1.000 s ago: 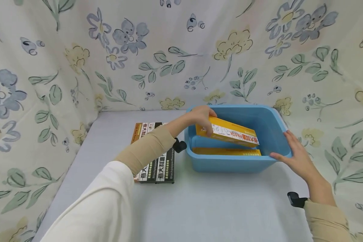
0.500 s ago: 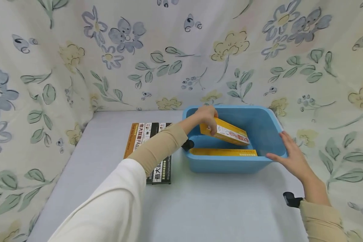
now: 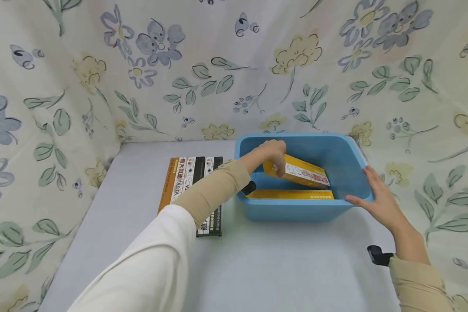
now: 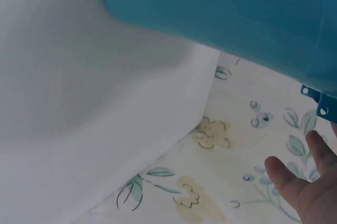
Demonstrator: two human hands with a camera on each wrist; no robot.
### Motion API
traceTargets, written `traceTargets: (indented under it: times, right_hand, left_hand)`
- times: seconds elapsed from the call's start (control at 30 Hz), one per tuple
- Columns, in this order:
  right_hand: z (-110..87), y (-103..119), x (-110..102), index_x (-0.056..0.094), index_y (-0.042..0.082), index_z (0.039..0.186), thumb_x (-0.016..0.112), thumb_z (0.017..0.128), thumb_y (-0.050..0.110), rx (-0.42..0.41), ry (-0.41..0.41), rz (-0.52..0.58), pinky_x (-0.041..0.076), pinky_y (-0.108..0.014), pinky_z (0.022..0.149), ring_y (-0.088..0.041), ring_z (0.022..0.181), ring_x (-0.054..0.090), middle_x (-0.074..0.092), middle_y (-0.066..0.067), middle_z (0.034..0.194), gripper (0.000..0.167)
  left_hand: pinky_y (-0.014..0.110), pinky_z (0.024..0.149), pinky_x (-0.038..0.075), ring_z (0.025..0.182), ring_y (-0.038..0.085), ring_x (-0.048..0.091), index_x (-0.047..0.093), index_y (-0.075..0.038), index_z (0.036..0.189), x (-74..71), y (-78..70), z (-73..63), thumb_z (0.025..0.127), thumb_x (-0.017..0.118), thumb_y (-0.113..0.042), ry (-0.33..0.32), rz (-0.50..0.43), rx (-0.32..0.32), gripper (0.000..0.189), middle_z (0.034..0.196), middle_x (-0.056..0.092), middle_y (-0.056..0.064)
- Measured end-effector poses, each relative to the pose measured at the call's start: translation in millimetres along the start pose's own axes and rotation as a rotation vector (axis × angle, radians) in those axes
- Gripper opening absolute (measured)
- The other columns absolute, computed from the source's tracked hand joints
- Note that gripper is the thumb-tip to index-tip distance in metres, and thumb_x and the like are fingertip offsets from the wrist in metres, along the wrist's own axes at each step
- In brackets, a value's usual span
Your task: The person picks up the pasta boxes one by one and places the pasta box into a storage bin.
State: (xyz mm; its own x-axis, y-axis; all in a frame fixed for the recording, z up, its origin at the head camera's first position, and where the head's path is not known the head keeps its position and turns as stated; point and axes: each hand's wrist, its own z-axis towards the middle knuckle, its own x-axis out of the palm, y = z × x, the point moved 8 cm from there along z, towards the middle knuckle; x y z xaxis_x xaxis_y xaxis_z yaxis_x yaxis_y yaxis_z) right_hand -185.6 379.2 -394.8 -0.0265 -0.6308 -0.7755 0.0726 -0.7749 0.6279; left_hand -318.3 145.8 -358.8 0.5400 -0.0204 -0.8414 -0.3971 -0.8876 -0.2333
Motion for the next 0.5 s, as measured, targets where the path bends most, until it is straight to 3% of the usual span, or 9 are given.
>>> traceTargets:
  times: [0.13,0.23,0.33,0.5]
  right_hand:
    - [1.1,0.4,1.4,0.003,0.001,0.155,0.063,0.092,0.030,-0.003,0.000,0.006,0.008,-0.081,0.095,-0.058,0.138,-0.001,-0.006,-0.022,0.160,0.091]
    - [0.2,0.1,1.3,0.003,0.001,0.155,0.062,0.092,0.031,0.005,0.000,0.008,0.008,-0.081,0.095,-0.059,0.138,0.000,-0.006,-0.022,0.160,0.091]
    - [-0.6,-0.3,1.0,0.003,0.001,0.155,0.062,0.092,0.031,0.013,-0.006,0.003,0.009,-0.081,0.095,-0.060,0.137,0.001,-0.007,-0.022,0.160,0.091]
    - [-0.9,-2.3,1.9,0.003,0.002,0.155,0.061,0.092,0.032,0.017,-0.010,-0.007,0.010,-0.082,0.094,-0.060,0.136,0.001,-0.006,-0.021,0.160,0.091]
  left_hand:
    - [0.024,0.069,0.041,0.090,0.012,0.050,0.043,-0.025,0.140,3.9,3.7,-3.5,0.079,0.080,-0.033,0.043,0.086,-0.042,0.072,0.125,0.051,-0.006]
    - [0.027,0.090,0.045,0.117,0.013,0.050,0.036,-0.027,0.148,1.8,2.0,-9.1,0.077,0.080,-0.043,0.034,0.067,-0.033,0.085,0.144,0.043,-0.008]
    - [0.029,0.101,0.041,0.131,0.014,0.043,0.029,-0.028,0.153,-3.2,-0.7,-12.8,0.075,0.078,-0.051,-0.007,0.012,0.007,0.095,0.152,0.035,-0.009]
    - [0.030,0.103,0.040,0.134,0.014,0.041,0.030,-0.027,0.153,-11.4,-3.2,-19.6,0.078,0.075,-0.054,-0.093,-0.069,0.110,0.092,0.153,0.034,-0.009]
